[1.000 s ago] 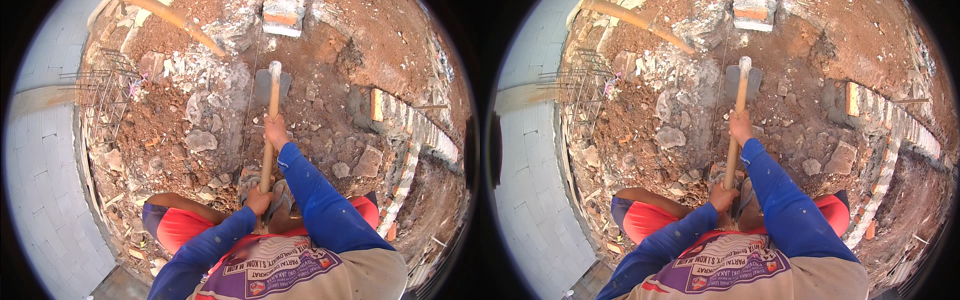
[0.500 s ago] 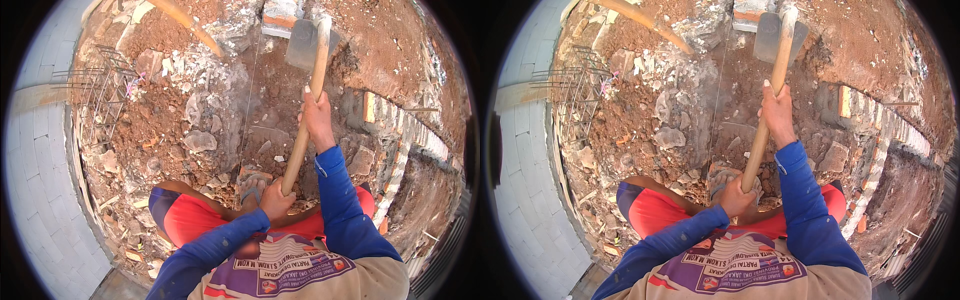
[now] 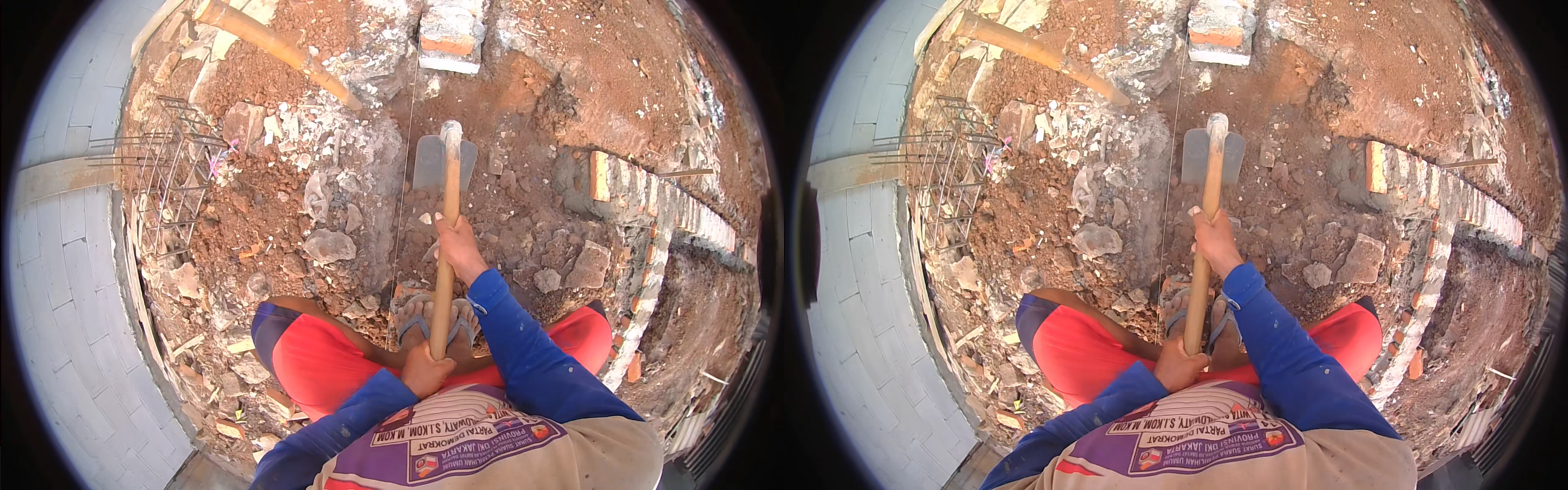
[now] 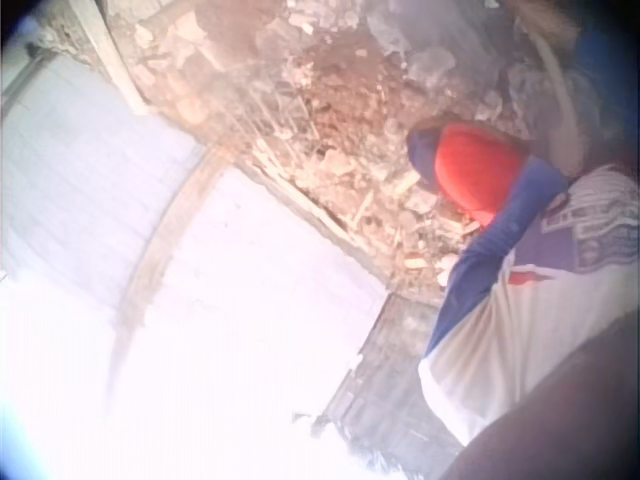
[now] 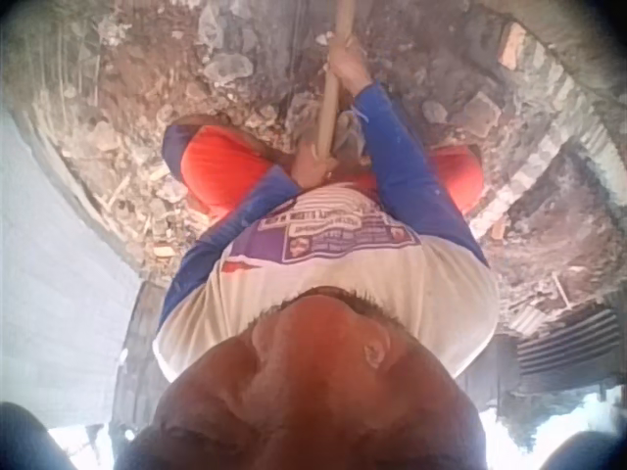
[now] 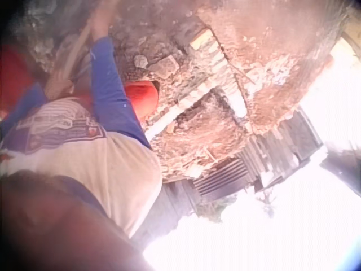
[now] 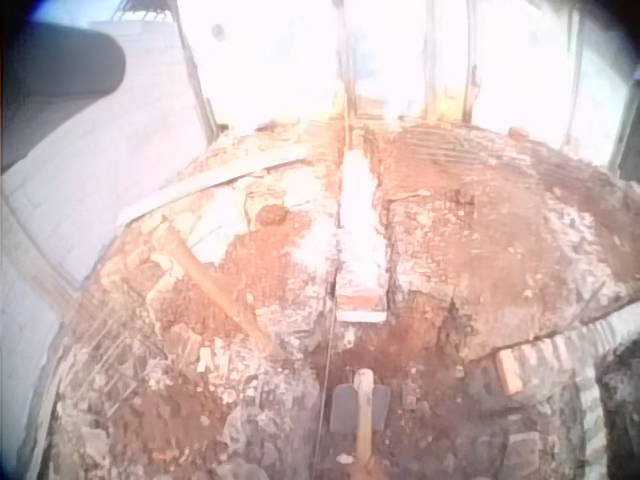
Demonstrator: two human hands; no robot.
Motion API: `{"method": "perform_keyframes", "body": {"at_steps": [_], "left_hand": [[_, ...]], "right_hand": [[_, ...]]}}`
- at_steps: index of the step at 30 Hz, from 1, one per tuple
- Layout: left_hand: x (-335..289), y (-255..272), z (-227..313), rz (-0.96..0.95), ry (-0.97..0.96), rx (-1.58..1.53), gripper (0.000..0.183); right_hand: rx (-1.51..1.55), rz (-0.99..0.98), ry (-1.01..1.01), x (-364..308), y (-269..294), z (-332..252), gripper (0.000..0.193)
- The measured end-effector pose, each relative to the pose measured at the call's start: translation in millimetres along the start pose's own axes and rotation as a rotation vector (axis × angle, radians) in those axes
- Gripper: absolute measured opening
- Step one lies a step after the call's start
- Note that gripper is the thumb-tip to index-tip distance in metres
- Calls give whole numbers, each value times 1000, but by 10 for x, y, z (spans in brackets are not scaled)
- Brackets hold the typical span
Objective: The person digs into the dirt at a construction site using a hoe and positions a metal rebar cage into the excavated trench.
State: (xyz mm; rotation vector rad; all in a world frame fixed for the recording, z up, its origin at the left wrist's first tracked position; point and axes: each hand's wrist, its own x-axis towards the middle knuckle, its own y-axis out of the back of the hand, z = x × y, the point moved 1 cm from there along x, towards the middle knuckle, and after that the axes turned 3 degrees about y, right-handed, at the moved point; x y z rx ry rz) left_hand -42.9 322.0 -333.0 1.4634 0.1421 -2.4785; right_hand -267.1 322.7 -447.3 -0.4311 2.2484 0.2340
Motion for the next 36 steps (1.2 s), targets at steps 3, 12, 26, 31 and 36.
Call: {"method": "perform_keyframes", "body": {"at_steps": [3,12,26,31,36], "left_hand": [[220,-66,229,-71,-74,138,38],[2580,-178,529,91,-400,64,24],[1500,-34,523,61,-188,-110,19],[867,-115,637,-169,56,-265,11],[808,-440,856,-326,43,-305,19]], "right_hand": [[69,96,130,106,356,-233,32],[-70,258,588,1190,371,-1138,31],[-408,-94,240,1880,69,-39,42],[-169,-84,8,1338,115,49,35],[-480,-88,247,1656,492,214,39]]}}
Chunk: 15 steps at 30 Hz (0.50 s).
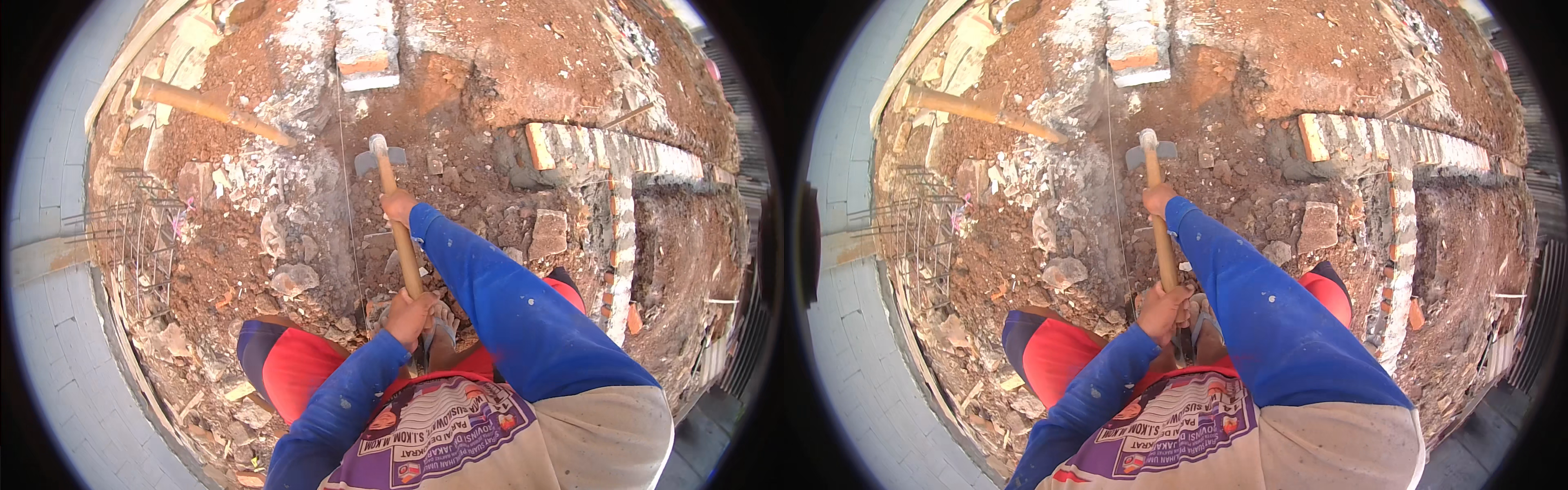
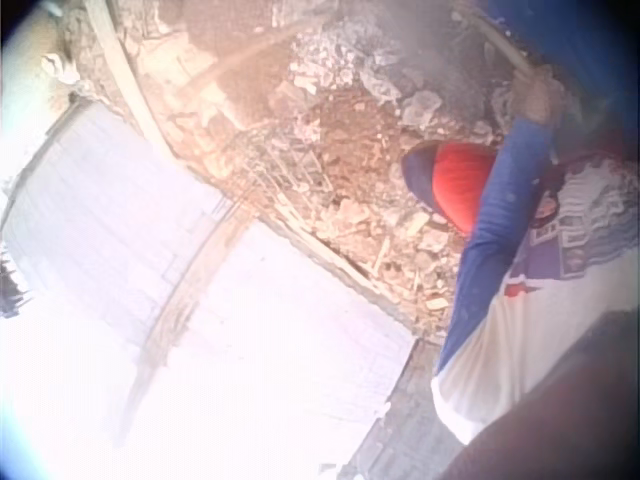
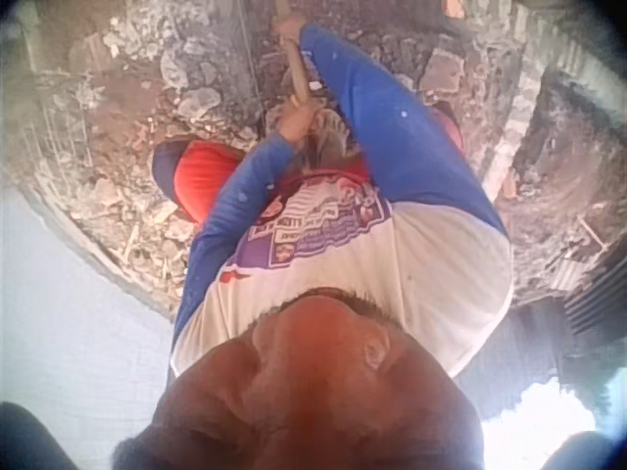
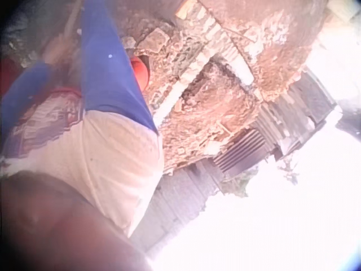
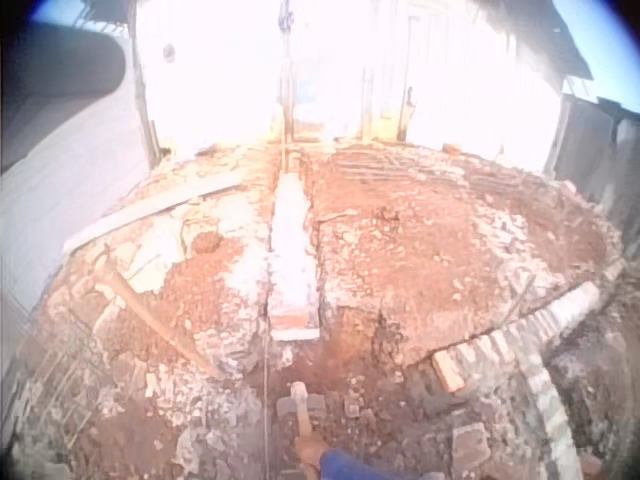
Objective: The person digs into the dirt at a construction site using a hoe and positions a metal rebar cage into the excavated trench.
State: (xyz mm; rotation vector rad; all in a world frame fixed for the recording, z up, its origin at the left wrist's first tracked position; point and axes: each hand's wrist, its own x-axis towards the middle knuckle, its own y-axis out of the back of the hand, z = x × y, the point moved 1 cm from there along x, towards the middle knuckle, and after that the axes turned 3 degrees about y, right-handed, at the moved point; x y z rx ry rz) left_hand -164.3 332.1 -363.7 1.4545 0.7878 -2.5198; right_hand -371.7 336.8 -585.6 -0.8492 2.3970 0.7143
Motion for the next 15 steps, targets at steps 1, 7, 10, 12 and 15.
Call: {"method": "perform_keyframes", "body": {"at_steps": [1,7,10,12,15], "left_hand": [[12,-102,27,-33,13,-42,26],[-202,193,377,37,-94,80,44],[-171,449,748,92,-162,96,42],[-51,441,848,103,-177,87,42],[156,440,954,131,-210,121,42]], "right_hand": [[-66,-5,28,84,182,115,41],[-29,-118,-101,-248,924,-333,30],[90,-261,-185,-681,1495,-680,35],[108,-258,-230,-1077,2022,-662,37],[53,-179,-223,-1936,2688,-803,35]]}}
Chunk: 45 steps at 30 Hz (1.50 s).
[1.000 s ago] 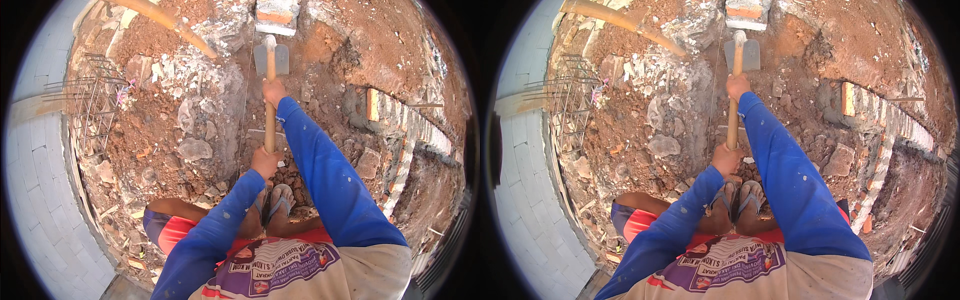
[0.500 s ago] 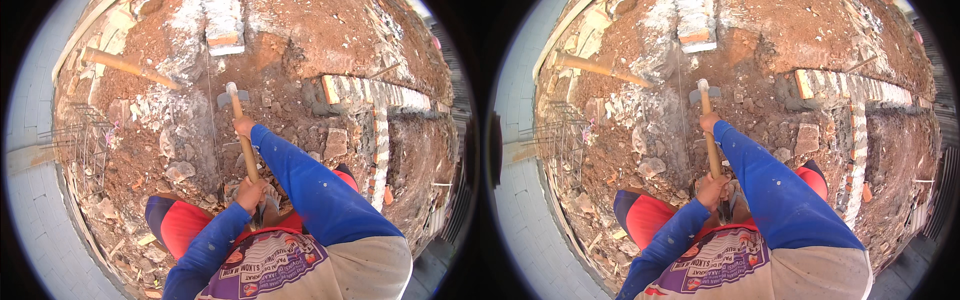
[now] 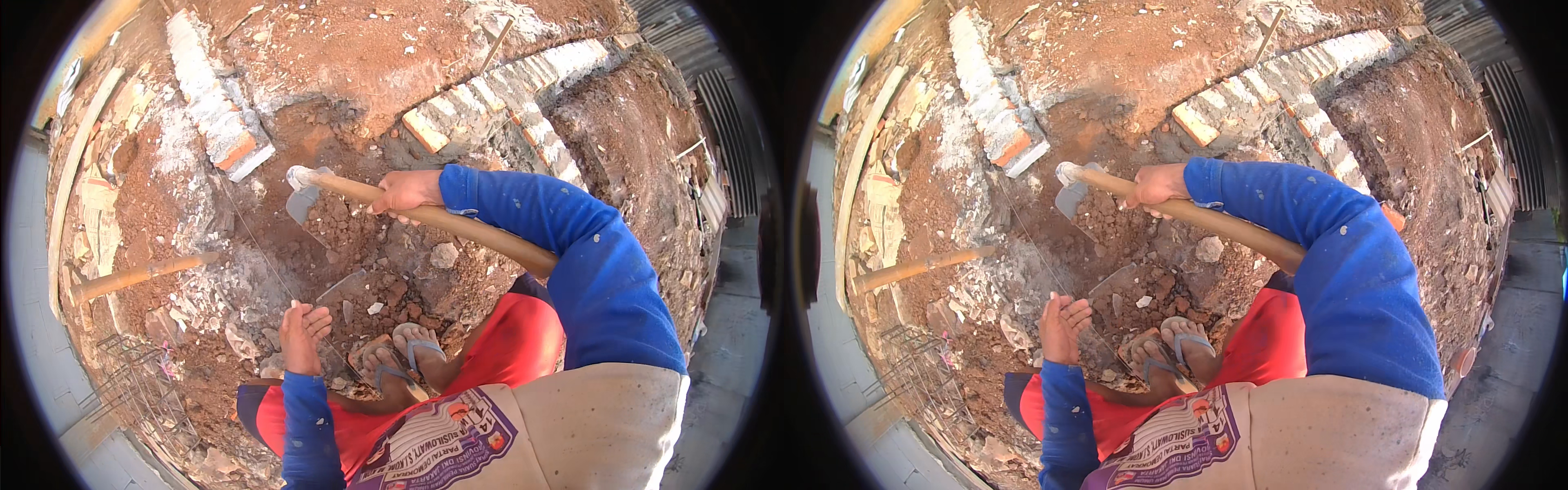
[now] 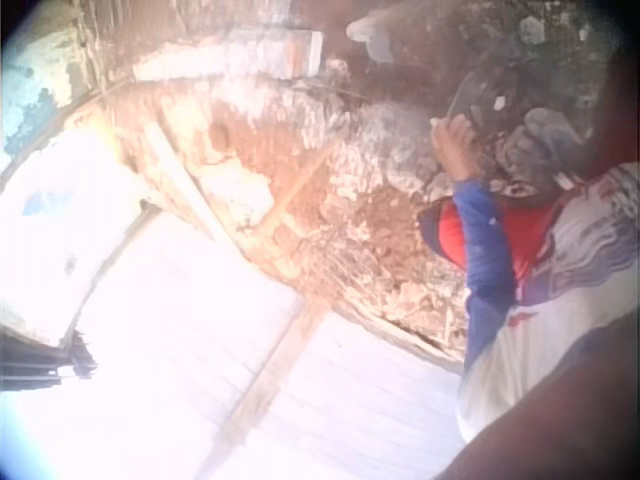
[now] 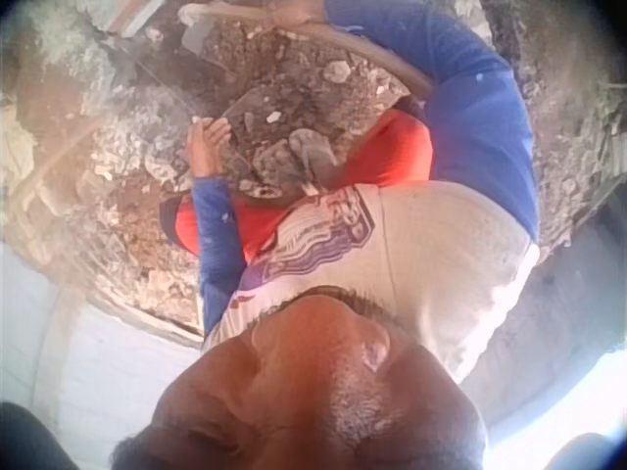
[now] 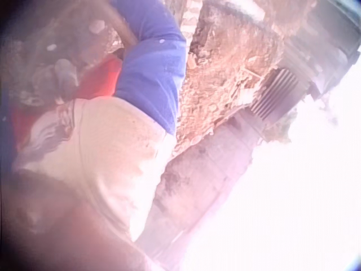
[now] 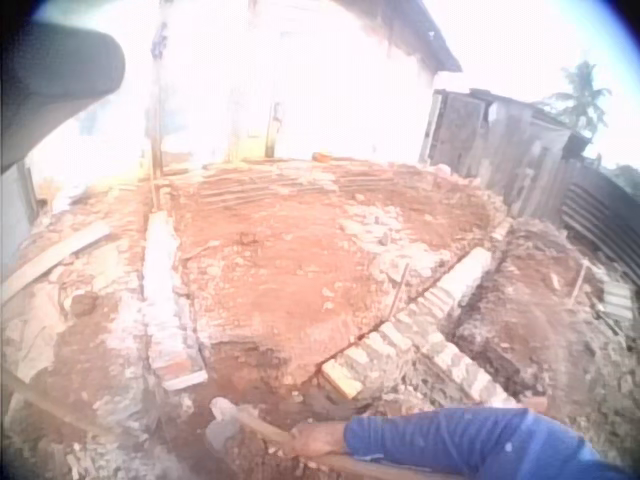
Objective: The person digs into the dirt at a construction site using a hoe and positions a metal rebar cage into the excavated trench.
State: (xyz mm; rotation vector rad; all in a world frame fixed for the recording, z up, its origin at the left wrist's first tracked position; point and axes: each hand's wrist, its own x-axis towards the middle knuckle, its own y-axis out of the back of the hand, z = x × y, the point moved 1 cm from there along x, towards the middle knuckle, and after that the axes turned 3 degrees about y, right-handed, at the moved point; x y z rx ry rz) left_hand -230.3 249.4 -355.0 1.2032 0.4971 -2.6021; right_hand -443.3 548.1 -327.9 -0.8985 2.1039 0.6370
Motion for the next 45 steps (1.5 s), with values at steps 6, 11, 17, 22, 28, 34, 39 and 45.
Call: {"method": "perform_keyframes", "body": {"at_steps": [6,11,17,22,28,34,39,45], "left_hand": [[300,-266,-57,-48,50,230,42],[559,-580,-123,-149,14,346,42],[175,-1709,-261,-590,-56,349,45],[-88,-2740,353,-746,-62,-487,51],[1318,-1679,-14,-122,192,-363,20],[1807,-1236,720,-83,-247,-176,22],[2262,-1369,915,157,-614,122,24],[3505,-1123,143,357,-189,357,28]], "right_hand": [[12,321,74,-2181,604,560,41],[156,733,115,-3439,334,1389,55],[77,813,162,-3087,46,943,63],[-118,511,308,-2524,-523,641,71],[99,167,50,-1939,-1435,1177,47],[70,454,325,-160,-2041,1415,42],[182,657,411,1425,-1933,1036,33],[273,663,186,1714,-2247,1276,32]]}}
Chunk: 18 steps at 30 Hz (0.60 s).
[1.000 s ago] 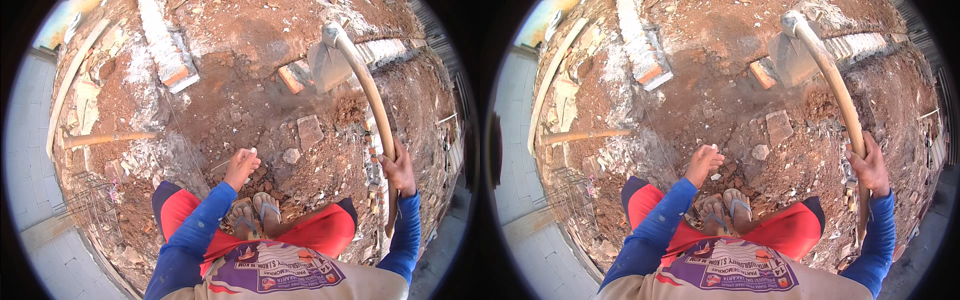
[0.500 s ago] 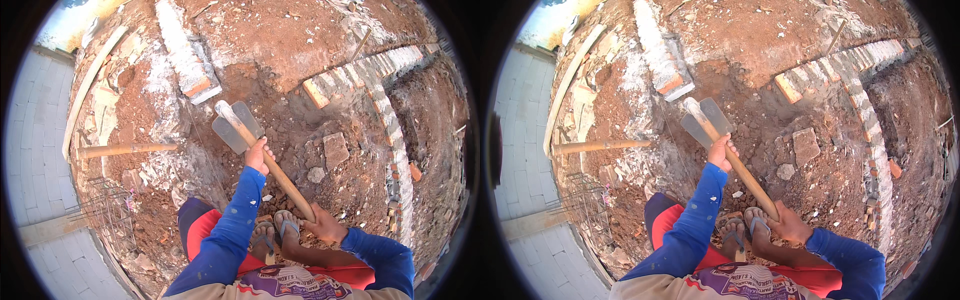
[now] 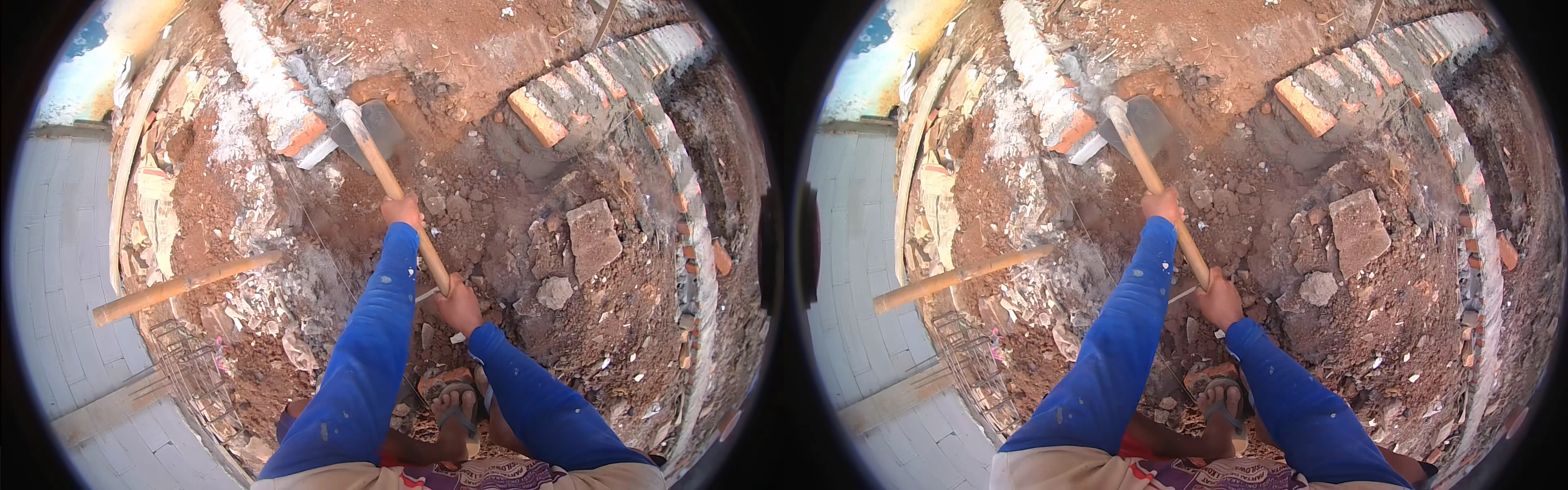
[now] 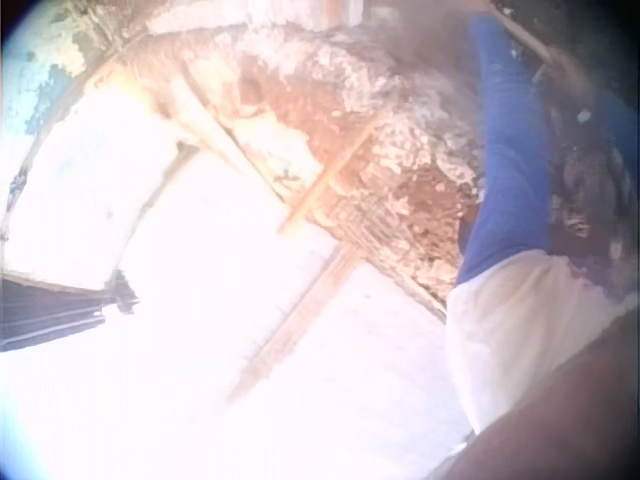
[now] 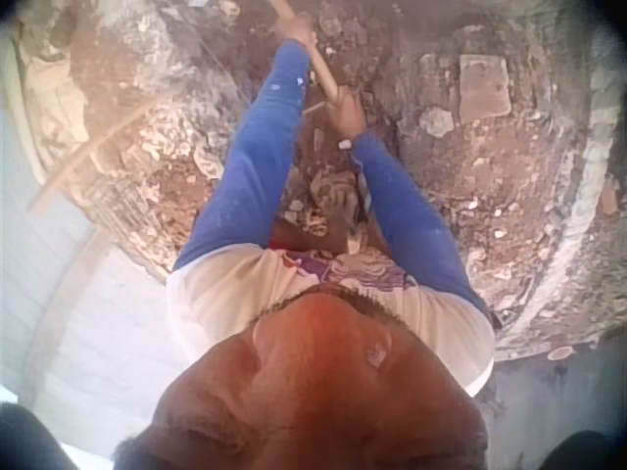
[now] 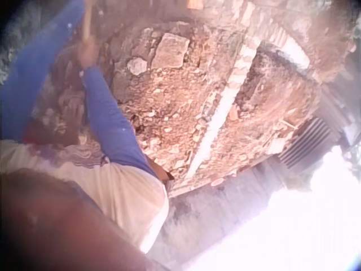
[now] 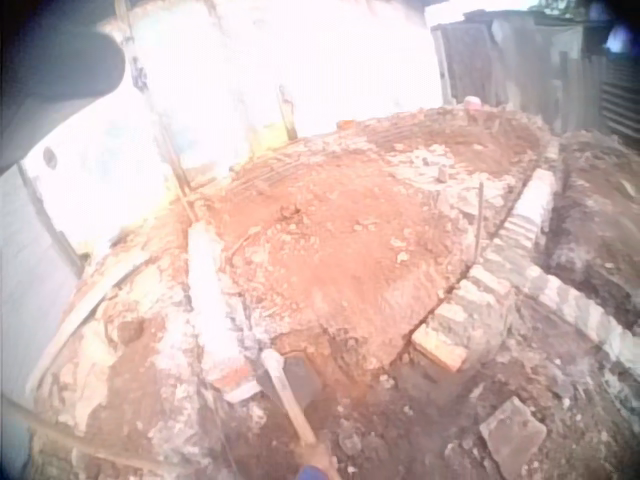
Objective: The person digs into the dirt at a construction site using a hoe and positions a metal rebar cage into the excavated trench.
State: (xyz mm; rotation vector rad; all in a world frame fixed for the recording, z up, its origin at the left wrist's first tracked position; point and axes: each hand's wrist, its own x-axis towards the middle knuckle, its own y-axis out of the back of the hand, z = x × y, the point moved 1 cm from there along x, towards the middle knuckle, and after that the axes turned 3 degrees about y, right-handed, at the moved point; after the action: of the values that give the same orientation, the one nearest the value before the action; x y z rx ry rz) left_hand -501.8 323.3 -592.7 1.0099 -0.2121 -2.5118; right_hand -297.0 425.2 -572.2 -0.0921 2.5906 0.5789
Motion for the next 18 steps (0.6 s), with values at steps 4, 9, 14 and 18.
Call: {"method": "perform_keyframes", "body": {"at_steps": [4,9,14,18], "left_hand": [[-499,190,-537,-156,68,-97,27],[-1072,410,241,-107,-211,-317,26],[-436,27,534,-62,-327,-288,24],[-142,-182,-187,-52,40,56,25]], "right_hand": [[-42,-62,-111,-797,128,134,34],[-67,-75,-62,-604,272,-110,34],[-16,0,142,311,347,-88,36],[28,-35,-60,-240,209,85,41]]}}
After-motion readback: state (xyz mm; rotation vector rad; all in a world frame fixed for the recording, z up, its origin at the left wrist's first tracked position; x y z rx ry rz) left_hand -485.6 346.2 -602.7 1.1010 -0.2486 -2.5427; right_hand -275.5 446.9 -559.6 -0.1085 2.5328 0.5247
